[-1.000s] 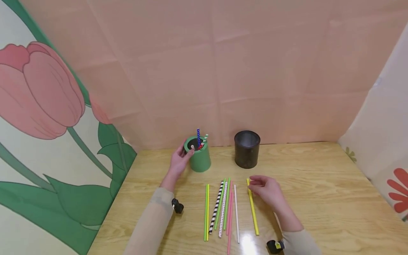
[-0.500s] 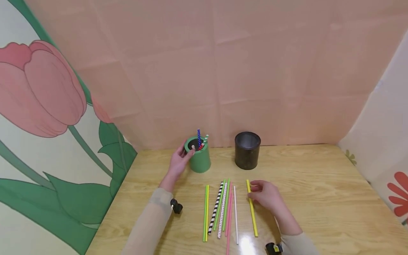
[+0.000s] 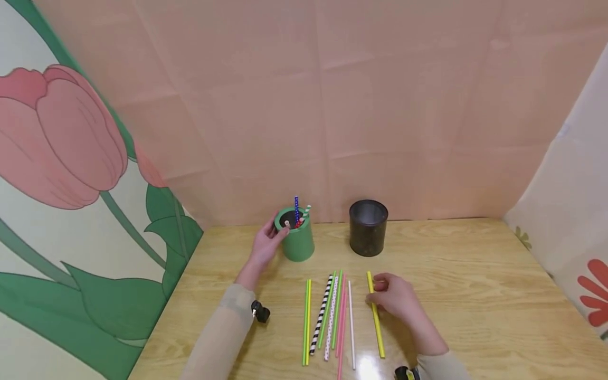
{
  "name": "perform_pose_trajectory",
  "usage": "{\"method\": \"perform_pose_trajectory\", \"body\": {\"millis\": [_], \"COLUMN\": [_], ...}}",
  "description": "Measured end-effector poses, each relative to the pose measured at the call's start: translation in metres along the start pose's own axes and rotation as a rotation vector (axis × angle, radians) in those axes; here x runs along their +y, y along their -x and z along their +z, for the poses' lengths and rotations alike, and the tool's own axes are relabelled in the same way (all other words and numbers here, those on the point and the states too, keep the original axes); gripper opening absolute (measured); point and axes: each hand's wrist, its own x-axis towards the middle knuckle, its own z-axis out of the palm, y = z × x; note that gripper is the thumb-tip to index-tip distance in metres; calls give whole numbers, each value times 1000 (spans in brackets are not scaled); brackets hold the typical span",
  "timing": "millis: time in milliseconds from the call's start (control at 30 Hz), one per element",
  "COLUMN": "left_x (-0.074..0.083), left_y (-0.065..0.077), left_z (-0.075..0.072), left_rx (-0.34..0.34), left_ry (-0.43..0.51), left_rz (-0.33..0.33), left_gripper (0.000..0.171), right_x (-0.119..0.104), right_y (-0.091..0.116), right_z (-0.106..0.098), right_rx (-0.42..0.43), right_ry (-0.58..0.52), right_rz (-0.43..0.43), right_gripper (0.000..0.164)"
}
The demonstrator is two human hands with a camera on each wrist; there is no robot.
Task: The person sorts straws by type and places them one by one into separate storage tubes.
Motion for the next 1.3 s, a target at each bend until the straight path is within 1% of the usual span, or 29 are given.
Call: {"method": "perform_pose_trajectory", "body": {"millis": [167, 267, 500, 700, 767, 900, 1000, 1300], "left_x": [1, 3, 2, 4, 4, 4, 4, 5], "left_y": [4, 5, -3, -1, 1, 3, 3, -4], "left_z": [-1, 0, 2, 1, 0, -3, -5, -9], "left_rx": [-1, -11, -10, -4, -7, -5, -2, 5], "left_ry": [4, 13, 11, 3, 7, 22, 28, 11], "left_rz": [-27, -25, 7, -19, -18, -3, -7, -8], "left_gripper": [79, 80, 81, 81, 81, 82, 82, 81], "right_x": [0, -1, -4, -6, -7, -9, -10, -12], "right_y": [1, 1, -5, -5, -4, -4, -4, -8], "right_z": [2, 3, 1, 0, 0, 2, 2, 4], "right_rx": [-10, -2, 10, -5, -3, 0, 0, -2], "right_ry": [16, 16, 56, 77, 81, 89, 91, 121], "right_rz": [3, 3, 6, 30, 32, 8, -1, -15], "right_gripper": [63, 61, 59, 60, 60, 59, 59, 56]}}
